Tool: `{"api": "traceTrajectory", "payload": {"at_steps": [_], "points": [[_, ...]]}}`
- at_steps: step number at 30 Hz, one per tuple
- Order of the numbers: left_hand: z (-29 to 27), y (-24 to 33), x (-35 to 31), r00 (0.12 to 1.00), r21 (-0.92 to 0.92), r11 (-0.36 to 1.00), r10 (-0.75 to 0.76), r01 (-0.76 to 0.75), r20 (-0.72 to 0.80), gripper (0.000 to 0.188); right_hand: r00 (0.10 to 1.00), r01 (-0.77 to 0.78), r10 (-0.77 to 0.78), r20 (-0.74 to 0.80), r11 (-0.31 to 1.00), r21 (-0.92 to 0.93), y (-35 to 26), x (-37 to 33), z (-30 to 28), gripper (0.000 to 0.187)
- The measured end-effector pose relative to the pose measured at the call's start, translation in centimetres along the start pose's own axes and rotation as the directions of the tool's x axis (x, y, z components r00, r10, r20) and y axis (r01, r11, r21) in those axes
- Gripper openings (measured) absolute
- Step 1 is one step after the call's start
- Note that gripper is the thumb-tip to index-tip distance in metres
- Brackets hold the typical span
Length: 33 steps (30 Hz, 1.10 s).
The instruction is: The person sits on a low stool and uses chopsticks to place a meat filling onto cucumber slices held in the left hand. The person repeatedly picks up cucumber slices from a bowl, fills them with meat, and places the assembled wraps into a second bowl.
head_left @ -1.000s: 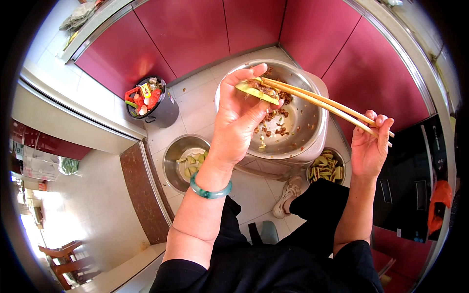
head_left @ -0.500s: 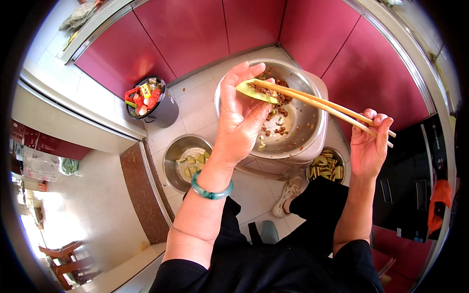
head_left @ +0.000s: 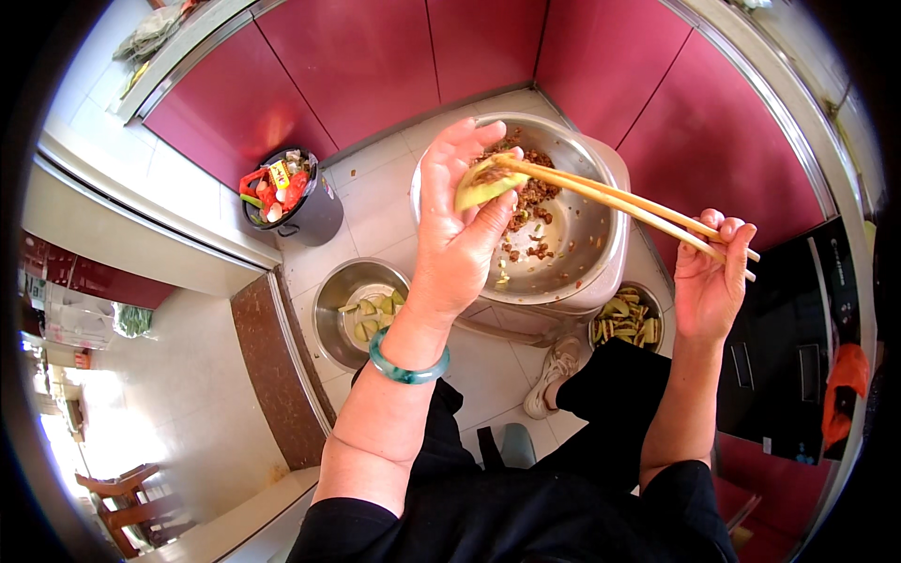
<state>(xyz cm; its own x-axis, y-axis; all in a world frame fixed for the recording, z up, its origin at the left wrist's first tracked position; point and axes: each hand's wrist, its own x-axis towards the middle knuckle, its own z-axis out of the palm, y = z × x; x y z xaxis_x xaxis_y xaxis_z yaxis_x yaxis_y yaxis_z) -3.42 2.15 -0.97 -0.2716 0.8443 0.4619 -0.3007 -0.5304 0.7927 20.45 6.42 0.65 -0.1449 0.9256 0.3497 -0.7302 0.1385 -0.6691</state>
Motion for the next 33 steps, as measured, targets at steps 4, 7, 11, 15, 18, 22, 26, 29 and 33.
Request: {"api": "traceTrajectory", "payload": {"at_steps": [4,7,11,15,18,22,26,29,33], "points": [[-0.4,-0.1,0.1,0.999,-0.034,0.999,-0.042,0.042,0.012,0.053,0.999,-0.016,0.016,0.029,1.000,0.009,0.4,0.0,-0.1,0.029],[-0.9,-0.2,0.2,0.997,0.141,0.989,0.031,-0.040,0.065,0.055,1.000,-0.004,0.004,0.013,0.999,-0.041,0.4,0.0,0.0,0.030],[-0.8,-0.2,0.2,0.991,0.189,0.977,0.081,-0.099,0.105,0.059,0.999,-0.046,0.046,0.007,0.999,-0.020,0.3,0.2,-0.2,0.029],[-0.4,0.3,0.1,0.995,0.065,0.997,0.045,-0.052,0.094,0.062,0.998,-0.056,0.057,-0.007,0.992,0.111,-0.5,0.6,-1.1,0.029],[0.3,0.9,0.0,0.994,-0.151,0.988,-0.024,0.041,0.107,0.065,0.996,-0.085,0.087,-0.005,0.980,0.179,-0.7,0.9,-1.9,0.030],[-0.2,1.0,0.0,0.971,-0.247,0.964,-0.035,0.094,0.236,0.066,0.991,-0.136,0.132,0.038,0.974,0.181,-0.4,0.7,-2.2,0.030],[0.6,1.4,-0.2,0.964,-0.312,0.934,-0.094,0.172,0.250,0.061,0.990,-0.140,0.132,0.050,0.970,0.199,-0.4,0.7,-2.7,0.030],[0.7,1.4,-0.4,0.958,-0.424,0.874,-0.137,0.236,0.252,0.064,0.998,-0.062,0.051,0.048,0.961,0.268,-2.4,0.7,-3.2,0.030],[1.5,2.3,-0.4,0.941,-0.444,0.849,-0.162,0.286,0.297,0.076,0.976,0.088,-0.112,0.188,0.987,0.131,-7.3,-0.3,-2.1,0.030]]}}
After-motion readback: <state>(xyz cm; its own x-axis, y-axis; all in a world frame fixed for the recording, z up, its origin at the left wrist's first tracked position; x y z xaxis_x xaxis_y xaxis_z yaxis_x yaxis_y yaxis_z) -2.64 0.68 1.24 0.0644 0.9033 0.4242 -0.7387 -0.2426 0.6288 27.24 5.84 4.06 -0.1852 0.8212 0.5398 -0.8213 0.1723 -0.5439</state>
